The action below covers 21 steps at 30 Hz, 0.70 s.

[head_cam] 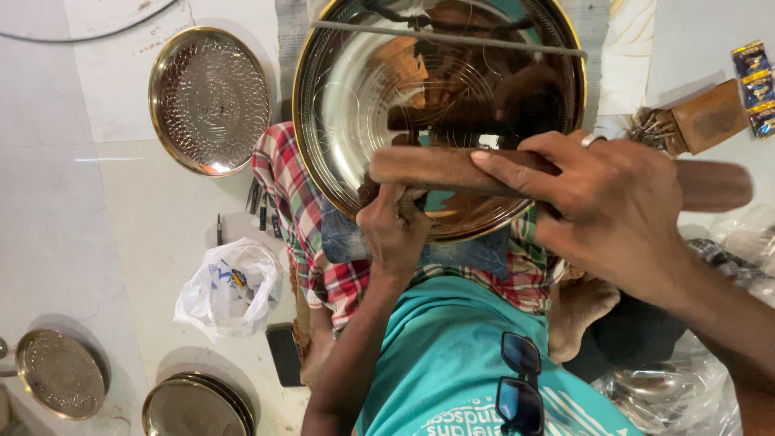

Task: The person sits on the floor and uses a wooden mallet to repeatedly strike a small metal tool held against the surface of a large round metal tray. The tray is held steady with the left hand while the right hand delivers rhythmic strikes. The person occasionally rotates the tray to work different areas.

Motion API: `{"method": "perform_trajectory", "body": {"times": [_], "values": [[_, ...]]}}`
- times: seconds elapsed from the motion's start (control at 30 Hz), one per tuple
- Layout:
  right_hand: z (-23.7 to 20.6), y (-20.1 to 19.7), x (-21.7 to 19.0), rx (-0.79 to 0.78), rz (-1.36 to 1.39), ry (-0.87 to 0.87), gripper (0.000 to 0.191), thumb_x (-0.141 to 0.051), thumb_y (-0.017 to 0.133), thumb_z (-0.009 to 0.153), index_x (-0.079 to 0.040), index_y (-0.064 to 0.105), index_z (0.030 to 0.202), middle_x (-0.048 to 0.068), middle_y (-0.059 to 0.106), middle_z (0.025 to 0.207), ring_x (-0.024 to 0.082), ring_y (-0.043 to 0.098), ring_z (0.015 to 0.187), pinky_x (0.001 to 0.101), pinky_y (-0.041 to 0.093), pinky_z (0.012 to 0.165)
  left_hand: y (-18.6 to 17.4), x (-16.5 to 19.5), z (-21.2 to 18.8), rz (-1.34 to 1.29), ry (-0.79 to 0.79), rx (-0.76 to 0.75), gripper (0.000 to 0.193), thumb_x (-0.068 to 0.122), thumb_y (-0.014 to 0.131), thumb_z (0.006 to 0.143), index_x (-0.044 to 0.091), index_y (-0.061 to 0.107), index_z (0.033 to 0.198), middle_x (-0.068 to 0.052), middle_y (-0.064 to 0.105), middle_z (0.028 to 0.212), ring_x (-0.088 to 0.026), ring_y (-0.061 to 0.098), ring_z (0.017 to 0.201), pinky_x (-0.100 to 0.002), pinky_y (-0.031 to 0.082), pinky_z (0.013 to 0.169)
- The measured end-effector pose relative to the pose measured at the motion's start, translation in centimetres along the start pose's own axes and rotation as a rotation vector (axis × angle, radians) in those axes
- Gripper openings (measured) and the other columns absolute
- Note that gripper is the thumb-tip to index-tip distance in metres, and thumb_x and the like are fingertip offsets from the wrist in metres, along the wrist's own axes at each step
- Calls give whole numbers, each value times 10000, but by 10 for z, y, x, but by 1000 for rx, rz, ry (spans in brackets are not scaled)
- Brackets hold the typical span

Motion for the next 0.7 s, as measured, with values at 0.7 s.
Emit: {"method": "perform_trajectory", "body": {"times": [0.7], "values": [[-110,56,-4,538,455,424,655,44,718,757,-45,631,1400,168,681,1192,231,691,994,308,545,890,25,18,41,12,655,-700,466,-48,660,756,99,663,1198,-101,773,926,-243,752,736,-358,598,613]]}}
Point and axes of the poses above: each hand's wrist, its own z-axis towards the middle knuckle, its own y-axis out of the palm, x = y × z, the point moved 8 cm from there along z, towards the middle knuckle
